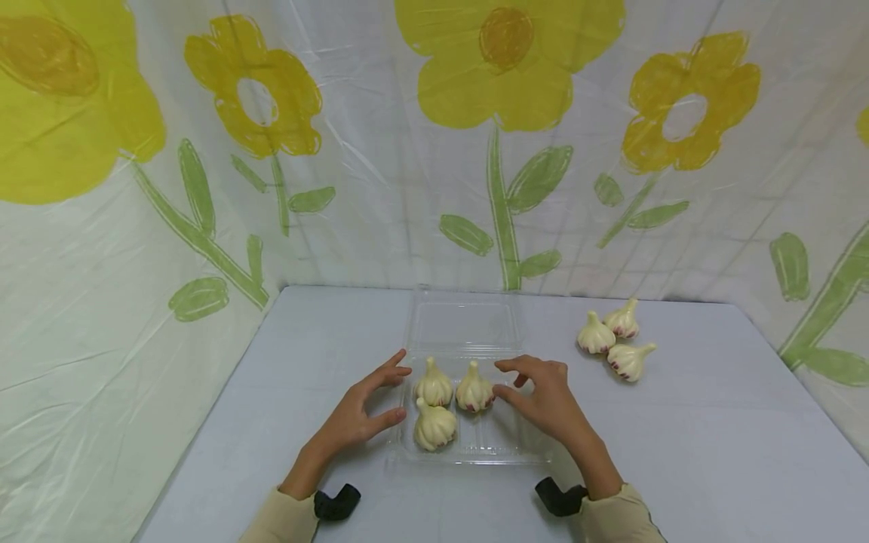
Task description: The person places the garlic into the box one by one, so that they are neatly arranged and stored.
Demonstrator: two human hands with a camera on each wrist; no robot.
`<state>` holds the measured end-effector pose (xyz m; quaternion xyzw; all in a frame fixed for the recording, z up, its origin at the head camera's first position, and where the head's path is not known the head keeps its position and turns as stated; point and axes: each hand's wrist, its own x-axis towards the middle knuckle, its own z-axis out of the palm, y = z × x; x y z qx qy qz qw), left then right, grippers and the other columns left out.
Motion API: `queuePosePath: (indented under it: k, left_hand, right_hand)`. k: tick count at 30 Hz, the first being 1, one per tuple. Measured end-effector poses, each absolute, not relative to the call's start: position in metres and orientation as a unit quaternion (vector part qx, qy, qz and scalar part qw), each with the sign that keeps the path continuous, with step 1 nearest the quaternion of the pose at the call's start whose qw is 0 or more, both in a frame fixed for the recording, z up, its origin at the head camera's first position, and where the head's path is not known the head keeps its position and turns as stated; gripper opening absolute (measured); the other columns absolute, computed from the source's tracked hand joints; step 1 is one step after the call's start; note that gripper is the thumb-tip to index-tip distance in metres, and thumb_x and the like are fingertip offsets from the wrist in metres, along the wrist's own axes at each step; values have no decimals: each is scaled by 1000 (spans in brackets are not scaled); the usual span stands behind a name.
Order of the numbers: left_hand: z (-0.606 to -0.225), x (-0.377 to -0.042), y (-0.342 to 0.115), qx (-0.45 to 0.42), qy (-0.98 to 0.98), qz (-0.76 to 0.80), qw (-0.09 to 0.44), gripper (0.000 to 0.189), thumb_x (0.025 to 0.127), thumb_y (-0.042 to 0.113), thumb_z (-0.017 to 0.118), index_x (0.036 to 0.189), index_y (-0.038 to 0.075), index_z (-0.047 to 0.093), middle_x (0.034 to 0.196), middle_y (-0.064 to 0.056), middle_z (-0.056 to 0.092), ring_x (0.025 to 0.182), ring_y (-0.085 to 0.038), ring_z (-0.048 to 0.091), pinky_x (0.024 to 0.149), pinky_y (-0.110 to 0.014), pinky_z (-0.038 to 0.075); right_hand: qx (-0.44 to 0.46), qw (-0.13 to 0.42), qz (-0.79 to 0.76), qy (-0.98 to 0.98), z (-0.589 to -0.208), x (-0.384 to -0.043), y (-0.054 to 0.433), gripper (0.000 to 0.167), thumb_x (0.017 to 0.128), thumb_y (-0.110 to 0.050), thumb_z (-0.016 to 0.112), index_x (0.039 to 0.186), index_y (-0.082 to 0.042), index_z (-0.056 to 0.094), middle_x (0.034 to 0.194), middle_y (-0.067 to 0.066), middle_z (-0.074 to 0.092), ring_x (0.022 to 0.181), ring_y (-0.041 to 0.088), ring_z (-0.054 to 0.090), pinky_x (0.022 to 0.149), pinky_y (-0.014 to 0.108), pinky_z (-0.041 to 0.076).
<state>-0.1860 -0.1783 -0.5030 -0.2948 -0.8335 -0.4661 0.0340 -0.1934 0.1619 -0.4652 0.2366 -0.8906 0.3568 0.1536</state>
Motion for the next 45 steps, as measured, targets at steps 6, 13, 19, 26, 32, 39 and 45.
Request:
queuePosePath:
  k: [6,13,19,26,32,39,45]
  left_hand:
    - [-503,-186,-178,-297,-834,-463,34,57,92,18,74,144,9,54,167,-10,32,130,-28,60,110,-56,44]
    - [-504,-187,-179,-298,-835,-462,37,56,92,19,73,144,9,54,167,-12,32,130,-28,61,110,-55,44]
    - [-504,-187,-179,-299,-835,-461,38,56,92,19,73,144,8,54,166,-14,33,130,-30,61,109,-56,44]
    - [-503,-187,-179,-299,-834,-463,34,57,92,17,74,144,8,54,167,-12,32,130,-31,60,110,-55,45]
    - [-502,-187,-179,-299,-832,-465,31,57,92,18,74,144,9,54,167,-11,32,131,-30,60,110,-52,45]
    - [-502,-187,-178,-299,-832,-466,29,57,92,18,74,145,9,54,166,-16,32,131,-30,60,110,-53,45]
    - [-502,-187,-177,-299,-832,-465,32,57,91,17,74,144,8,54,166,-16,32,131,-29,60,110,-53,45]
  right_hand:
    - [239,172,371,-881,-465,-196,166,32,81,-13,86,111,-7,77,103,9,79,79,24,69,82,43,46]
    - [232,164,381,-880,-461,-196,170,31,83,-11,84,112,-6,77,105,12,78,84,30,69,77,50,54]
    - [224,171,388,-878,-460,-198,173,29,83,-10,83,111,-7,77,103,11,78,84,28,68,75,47,55]
    - [215,176,398,-874,-458,-198,180,28,84,-8,82,111,-10,76,98,5,76,81,20,65,74,40,56]
    - [200,168,403,-877,-456,-199,184,28,85,-7,81,112,-9,76,94,7,74,77,10,62,71,30,57]
    - [182,168,402,-881,-455,-200,190,28,85,-7,81,113,-8,75,93,5,74,78,7,61,71,29,57]
    - [172,180,396,-884,-453,-201,197,28,86,-8,81,113,-7,75,95,7,74,78,8,62,71,28,56]
